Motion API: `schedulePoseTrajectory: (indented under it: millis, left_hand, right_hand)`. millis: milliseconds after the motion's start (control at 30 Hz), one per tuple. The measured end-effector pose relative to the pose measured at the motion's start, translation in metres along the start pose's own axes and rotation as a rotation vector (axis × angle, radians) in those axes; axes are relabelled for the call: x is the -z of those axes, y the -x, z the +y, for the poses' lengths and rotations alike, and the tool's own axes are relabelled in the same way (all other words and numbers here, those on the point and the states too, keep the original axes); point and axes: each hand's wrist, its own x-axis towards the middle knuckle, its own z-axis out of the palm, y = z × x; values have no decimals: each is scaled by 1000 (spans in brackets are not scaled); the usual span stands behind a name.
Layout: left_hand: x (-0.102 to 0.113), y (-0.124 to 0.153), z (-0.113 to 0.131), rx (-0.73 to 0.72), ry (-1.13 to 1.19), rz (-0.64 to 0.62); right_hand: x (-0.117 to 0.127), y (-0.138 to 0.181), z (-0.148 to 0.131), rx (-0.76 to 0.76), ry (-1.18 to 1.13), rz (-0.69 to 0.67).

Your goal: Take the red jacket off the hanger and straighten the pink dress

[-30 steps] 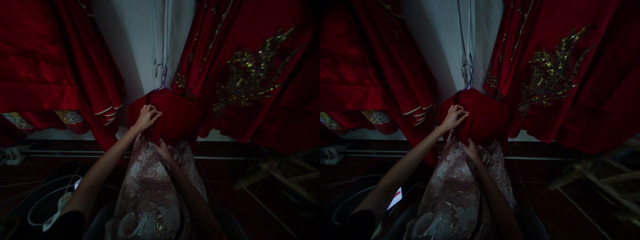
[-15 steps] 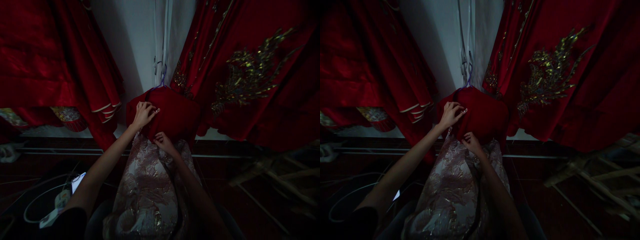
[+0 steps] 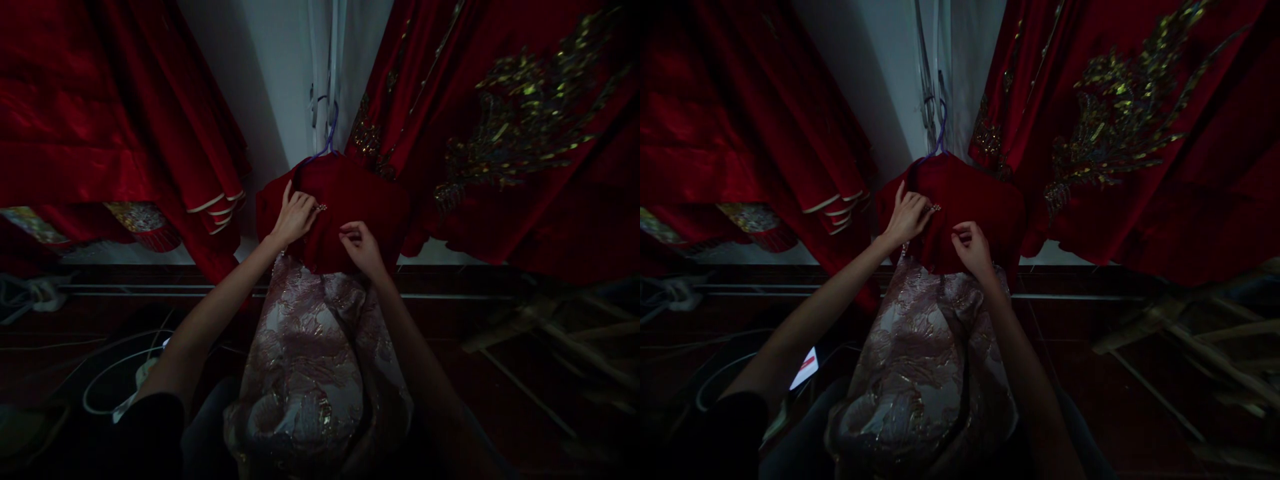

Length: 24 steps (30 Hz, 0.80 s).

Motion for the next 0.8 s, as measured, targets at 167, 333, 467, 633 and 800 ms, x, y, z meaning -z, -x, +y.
schedulePoseTrajectory:
  millis: [167, 333, 467, 633, 800]
  left_hand:
    - [0, -5, -10, -154, -118, -32]
    - [2, -11, -15, -214, -189, -46]
    - [-3, -7, -9, -174, -169, -51]
    - [-12, 4, -2, -11, -116, -26]
    - [-18, 22, -6, 304, -13, 150]
  right_hand:
    - [19, -7, -11, 35, 1, 25]
    - [26, -14, -11, -6, 4, 34]
    - [-2, -42, -26, -49, -300, 26]
    - [-70, -79, -48, -127, -306, 0]
    - [-69, -63, -39, -119, 220, 251]
